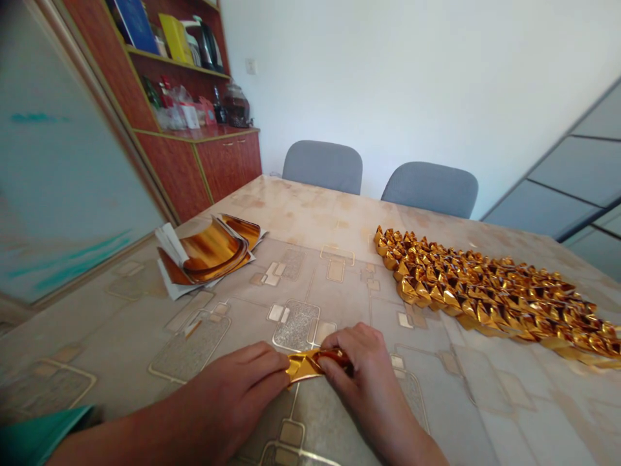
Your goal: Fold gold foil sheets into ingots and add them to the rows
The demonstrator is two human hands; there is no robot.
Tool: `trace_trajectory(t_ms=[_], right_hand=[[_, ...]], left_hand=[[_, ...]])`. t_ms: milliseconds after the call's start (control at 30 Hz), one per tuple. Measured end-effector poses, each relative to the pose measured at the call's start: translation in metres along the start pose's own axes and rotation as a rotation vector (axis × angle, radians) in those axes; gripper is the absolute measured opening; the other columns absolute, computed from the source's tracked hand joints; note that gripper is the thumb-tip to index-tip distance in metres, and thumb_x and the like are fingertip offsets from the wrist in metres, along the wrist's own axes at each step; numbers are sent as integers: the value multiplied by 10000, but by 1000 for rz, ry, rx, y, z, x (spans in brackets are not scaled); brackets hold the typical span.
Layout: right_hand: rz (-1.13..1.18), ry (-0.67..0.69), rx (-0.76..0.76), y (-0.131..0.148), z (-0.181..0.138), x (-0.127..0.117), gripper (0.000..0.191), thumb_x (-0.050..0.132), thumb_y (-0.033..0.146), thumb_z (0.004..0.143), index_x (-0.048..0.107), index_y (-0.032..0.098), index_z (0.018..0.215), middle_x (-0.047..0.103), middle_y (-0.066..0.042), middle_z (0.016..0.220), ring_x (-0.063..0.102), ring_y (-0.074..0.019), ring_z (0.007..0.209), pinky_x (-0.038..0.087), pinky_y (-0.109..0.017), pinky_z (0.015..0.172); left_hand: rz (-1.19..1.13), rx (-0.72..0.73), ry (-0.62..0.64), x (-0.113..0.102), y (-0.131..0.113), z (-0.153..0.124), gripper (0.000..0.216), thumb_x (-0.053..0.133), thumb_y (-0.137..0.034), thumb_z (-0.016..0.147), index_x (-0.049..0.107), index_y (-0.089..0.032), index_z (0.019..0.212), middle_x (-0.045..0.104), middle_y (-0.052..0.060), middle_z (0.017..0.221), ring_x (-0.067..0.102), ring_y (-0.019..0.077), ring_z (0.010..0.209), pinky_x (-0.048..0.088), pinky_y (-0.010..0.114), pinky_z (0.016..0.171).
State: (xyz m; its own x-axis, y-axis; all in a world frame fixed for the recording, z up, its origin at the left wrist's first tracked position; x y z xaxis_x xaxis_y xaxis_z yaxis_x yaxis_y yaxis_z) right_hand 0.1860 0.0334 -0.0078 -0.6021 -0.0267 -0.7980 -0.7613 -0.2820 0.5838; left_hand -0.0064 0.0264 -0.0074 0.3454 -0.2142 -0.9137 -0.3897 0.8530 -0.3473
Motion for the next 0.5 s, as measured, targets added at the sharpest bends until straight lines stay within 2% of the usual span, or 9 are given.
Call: trace_trajectory(t_ms=[233, 367, 500], right_hand=[[26, -29, 55, 0, 5, 3, 98, 666, 158, 846, 681, 223, 774, 680, 1, 745, 601, -201, 733, 407, -333, 713], [10, -41, 48, -3, 4, 7, 110, 691, 156, 842, 668, 231, 765, 658, 15, 736, 587, -198, 733, 387, -332, 716], [-3, -45, 47, -6, 3, 11, 124, 682, 164, 864, 652, 236, 768, 645, 19, 749, 585, -200, 747, 379, -332, 721]], left_hand=[[38, 8, 55, -2, -2, 5, 603, 510, -61, 824, 398, -153, 1410, 640, 107, 1128, 580, 247, 914, 524, 390, 833], [58, -4, 54, -2, -4, 5, 423, 501, -87, 877, 503, -134, 1297, 648, 98, 1076, 578, 236, 900, 525, 374, 827], [95, 9, 70, 0, -5, 5, 340, 501, -96, 895, 544, -126, 1231, 644, 97, 1074, 571, 225, 906, 516, 357, 851]])
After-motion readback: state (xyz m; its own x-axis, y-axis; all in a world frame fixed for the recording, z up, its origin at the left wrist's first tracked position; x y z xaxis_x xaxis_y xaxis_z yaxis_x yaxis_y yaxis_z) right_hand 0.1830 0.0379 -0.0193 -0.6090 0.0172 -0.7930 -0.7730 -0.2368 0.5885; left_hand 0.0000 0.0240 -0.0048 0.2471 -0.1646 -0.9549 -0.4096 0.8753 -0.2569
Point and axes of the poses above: each hand's wrist, its own z-axis towards the middle knuckle, its own x-axis out of the palm, y = z × x, the point moved 4 cm from there along z, towards the middle knuckle
